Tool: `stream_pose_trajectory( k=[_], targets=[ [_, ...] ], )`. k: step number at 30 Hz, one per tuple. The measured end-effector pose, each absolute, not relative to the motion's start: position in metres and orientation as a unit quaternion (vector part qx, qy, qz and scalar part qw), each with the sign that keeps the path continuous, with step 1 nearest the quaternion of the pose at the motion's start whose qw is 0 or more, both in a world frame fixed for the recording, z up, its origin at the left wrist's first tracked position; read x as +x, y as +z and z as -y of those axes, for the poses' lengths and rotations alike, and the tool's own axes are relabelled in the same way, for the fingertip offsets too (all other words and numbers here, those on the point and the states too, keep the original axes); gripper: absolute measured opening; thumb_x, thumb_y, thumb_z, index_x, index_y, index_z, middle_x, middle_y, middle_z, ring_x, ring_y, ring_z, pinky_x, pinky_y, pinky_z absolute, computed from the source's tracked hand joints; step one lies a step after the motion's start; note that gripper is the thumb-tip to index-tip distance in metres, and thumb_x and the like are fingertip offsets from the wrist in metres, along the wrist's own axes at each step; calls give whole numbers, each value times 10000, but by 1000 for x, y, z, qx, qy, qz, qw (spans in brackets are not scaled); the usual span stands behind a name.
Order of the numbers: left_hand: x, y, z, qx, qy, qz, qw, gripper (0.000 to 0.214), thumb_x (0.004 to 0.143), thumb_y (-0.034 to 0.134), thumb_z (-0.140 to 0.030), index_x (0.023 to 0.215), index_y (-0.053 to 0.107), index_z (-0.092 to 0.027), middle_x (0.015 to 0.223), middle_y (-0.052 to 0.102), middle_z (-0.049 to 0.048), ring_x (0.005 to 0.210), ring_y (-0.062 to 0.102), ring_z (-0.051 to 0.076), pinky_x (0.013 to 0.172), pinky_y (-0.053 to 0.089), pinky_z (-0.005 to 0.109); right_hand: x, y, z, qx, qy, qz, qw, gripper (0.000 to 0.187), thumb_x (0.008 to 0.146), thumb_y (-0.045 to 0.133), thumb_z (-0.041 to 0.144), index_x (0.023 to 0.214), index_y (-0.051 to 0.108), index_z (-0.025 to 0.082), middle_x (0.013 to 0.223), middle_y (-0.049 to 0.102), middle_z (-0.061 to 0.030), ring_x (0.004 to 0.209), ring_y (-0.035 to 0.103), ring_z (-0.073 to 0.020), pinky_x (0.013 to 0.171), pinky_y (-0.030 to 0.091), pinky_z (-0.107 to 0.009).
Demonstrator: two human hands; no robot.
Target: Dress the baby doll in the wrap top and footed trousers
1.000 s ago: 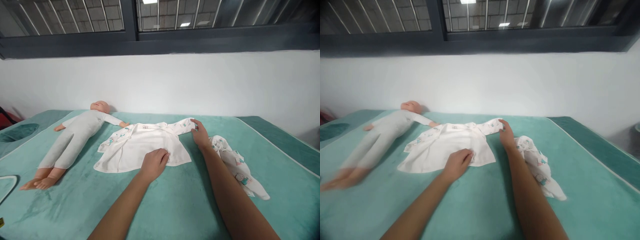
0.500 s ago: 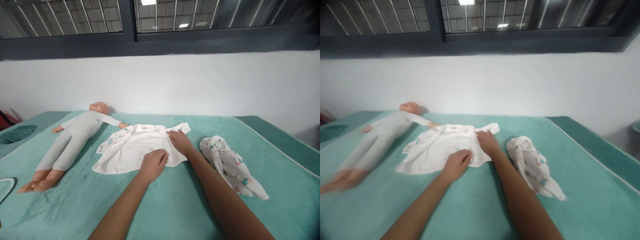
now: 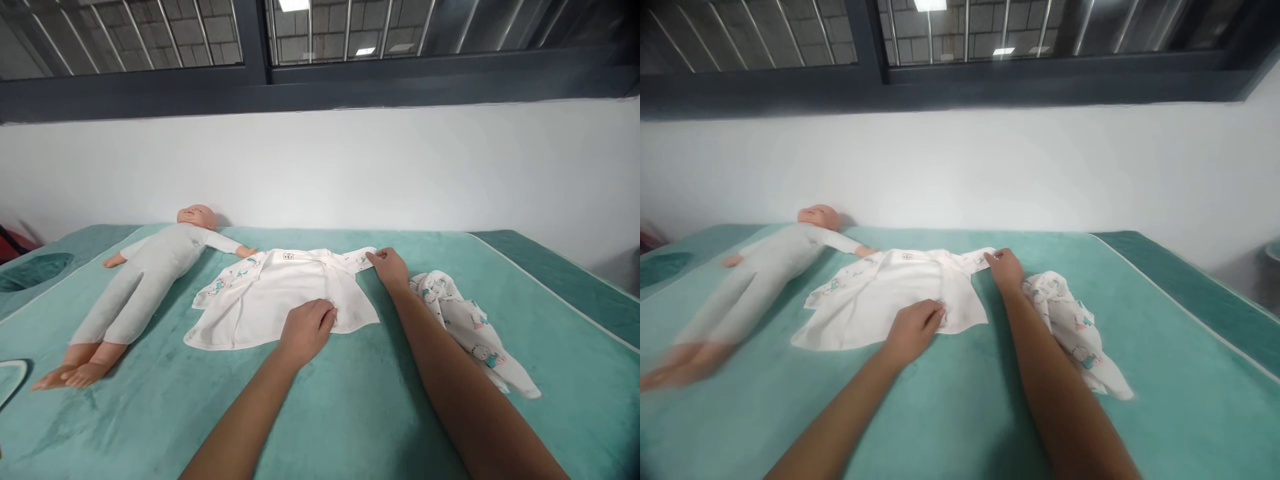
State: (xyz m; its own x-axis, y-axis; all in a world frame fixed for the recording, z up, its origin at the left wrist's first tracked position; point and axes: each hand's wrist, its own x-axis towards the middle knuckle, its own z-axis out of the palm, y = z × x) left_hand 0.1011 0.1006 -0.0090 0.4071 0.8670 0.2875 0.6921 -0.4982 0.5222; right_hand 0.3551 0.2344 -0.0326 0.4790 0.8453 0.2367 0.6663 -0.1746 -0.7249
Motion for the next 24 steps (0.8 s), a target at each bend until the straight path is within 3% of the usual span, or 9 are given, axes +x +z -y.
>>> stream_pose_trajectory(
  k=[4, 8, 13, 18, 24],
  targets=[
    [101, -10, -101, 819, 273, -475, 169, 304, 976, 351, -333, 857, 606, -218, 842, 677, 0, 773, 609, 147, 677, 409, 260, 360, -31, -239, -715, 158, 484, 479, 271, 679, 666, 452, 737, 577, 202, 722, 637, -26, 664, 561, -179, 654, 444, -302],
    [100, -11, -102, 815, 279, -477, 172, 295, 974, 366, -333, 868, 616, -220, 840, 680, -2, 774, 608, 147, 684, 410, 257, 360, -30, -238, -660, 179, 473, 555, 258, 745, 575, 435, 827, 531, 193, 728, 610, -10, 673, 565, -157, 622, 449, -266],
    [100, -11, -102, 813, 282, -477, 178, 303, 974, 367, -335, 862, 622, -217, 841, 680, -1, 783, 608, 146, 690, 414, 253, 357, -31, -236, -637, 195, 482, 569, 298, 740, 558, 410, 934, 519, 188, 798, 630, -31, 677, 583, -170, 615, 470, -286],
    [99, -10, -102, 813, 284, -474, 182, 297, 972, 367, -332, 866, 620, -217, 843, 679, -1, 778, 607, 148, 691, 414, 257, 357, -31, -234, -637, 166, 532, 533, 401, 707, 539, 286, 1100, 528, 206, 1115, 631, -68, 788, 596, -192, 759, 496, -356],
    [99, -10, -101, 814, 286, -470, 183, 295, 971, 362, -328, 884, 623, -223, 877, 688, 3, 801, 612, 155, 703, 416, 267, 358, -36, -232, -672, 117, 550, 482, 464, 646, 504, 160, 1101, 575, 213, 1175, 611, -93, 1049, 560, -279, 962, 426, -451]
  ],
)
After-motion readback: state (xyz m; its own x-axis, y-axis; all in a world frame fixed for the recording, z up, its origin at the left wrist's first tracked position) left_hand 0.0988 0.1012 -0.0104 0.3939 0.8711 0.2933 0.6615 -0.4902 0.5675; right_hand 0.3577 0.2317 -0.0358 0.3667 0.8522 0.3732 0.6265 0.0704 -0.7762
